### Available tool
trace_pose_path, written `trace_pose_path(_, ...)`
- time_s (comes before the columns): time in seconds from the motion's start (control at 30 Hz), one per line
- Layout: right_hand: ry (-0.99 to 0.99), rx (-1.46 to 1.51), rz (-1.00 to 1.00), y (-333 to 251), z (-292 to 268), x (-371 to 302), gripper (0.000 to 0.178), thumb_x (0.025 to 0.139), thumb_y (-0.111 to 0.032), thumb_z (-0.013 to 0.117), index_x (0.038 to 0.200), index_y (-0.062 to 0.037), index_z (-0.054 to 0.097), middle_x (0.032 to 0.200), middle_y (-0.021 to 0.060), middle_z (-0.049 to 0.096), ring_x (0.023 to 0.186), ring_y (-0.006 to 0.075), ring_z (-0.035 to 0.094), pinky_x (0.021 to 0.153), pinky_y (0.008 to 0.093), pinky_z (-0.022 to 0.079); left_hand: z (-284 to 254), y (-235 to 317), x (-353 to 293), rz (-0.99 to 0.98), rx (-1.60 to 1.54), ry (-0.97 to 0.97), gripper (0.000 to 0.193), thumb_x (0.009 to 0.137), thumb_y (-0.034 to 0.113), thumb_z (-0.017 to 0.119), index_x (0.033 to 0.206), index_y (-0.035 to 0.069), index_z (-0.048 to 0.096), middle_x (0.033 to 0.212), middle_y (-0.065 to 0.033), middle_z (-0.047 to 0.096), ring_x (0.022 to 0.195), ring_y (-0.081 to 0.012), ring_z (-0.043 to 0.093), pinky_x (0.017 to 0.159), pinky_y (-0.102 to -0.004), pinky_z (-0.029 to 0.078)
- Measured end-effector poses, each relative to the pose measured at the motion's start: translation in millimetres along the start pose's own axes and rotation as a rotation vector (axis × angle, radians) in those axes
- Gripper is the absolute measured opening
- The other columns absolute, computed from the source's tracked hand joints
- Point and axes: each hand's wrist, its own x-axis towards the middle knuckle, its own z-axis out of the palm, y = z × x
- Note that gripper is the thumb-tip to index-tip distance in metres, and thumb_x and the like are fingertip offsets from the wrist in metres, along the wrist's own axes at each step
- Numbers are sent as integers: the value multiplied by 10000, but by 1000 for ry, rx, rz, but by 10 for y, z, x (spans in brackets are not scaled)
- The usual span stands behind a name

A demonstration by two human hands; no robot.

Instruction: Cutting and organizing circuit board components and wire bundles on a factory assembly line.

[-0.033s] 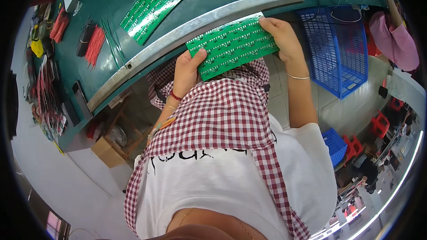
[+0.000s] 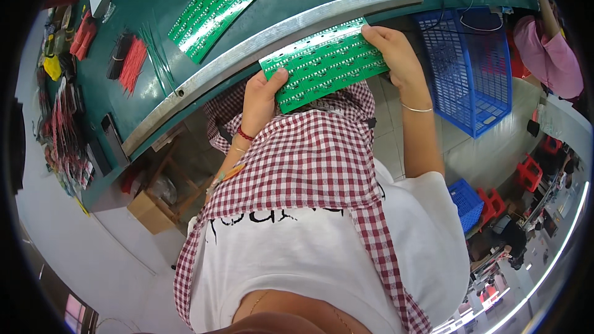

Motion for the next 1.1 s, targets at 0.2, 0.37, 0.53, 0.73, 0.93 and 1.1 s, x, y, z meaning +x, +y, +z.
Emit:
trace_pose_path(0.2, -111, -184, 44, -108, -58, 103, 227, 912, -235, 551, 785, -52, 596, 716, -36, 593, 595, 30, 520, 546, 193, 417, -132, 204, -54, -163, -23, 13, 271, 961, 200, 462, 1047, -14, 605, 981, -62, 653, 807, -104, 612, 696, -256, 490)
trace_pose_path(0.37, -90, -99, 116, -183, -6, 83, 215, 912, -226, 548, 880, -26, 618, 785, 7, 642, 631, 57, 578, 591, 204, 469, -188, 536, -334, 818, 1481, 280, 292, 760, 83, 625, 1051, 58, 634, 1032, -123, 633, 986, -238, 596, 843, -379, 456)
trace_pose_path(0.53, -126, -202, 230, -345, -43, 109, 254, 912, -192, 537, 960, 42, 622, 891, 101, 664, 741, 137, 632, 670, 262, 498, -54, 558, 67, 997, 1703, -63, 399, 720, 122, 633, 1117, 88, 611, 1261, -72, 549, 1228, -239, 462, 1050, -467, 288)
trace_pose_path(0.73, -86, -257, 437, -567, 87, 261, 523, 883, -371, 593, 1175, 56, 518, 1088, 154, 611, 926, 215, 622, 772, 345, 522, -134, 349, 283, 1189, 1544, -66, 270, 799, 133, 544, 1045, 81, 643, 1198, -50, 595, 1188, -235, 502, 1040, -485, 321)
trace_pose_path(0.93, 10, -445, 537, -799, 243, 252, 461, 886, -330, 596, 1178, 19, 528, 1082, 149, 620, 915, 204, 629, 758, 338, 530, -108, 381, 340, 1188, 1393, -106, 329, 704, 127, 646, 1022, 42, 632, 1168, -98, 604, 1140, -263, 537, 1024, -414, 370)
trace_pose_path(1.1, 80, -535, 631, -889, 274, 256, 431, 901, -321, 568, 1193, -7, 524, 1091, 136, 621, 915, 180, 629, 756, 319, 524, -55, 360, 343, 1145, 1289, -119, 423, 609, 80, 704, 1022, 35, 624, 1166, -111, 603, 1140, -273, 536, 1025, -386, 376)
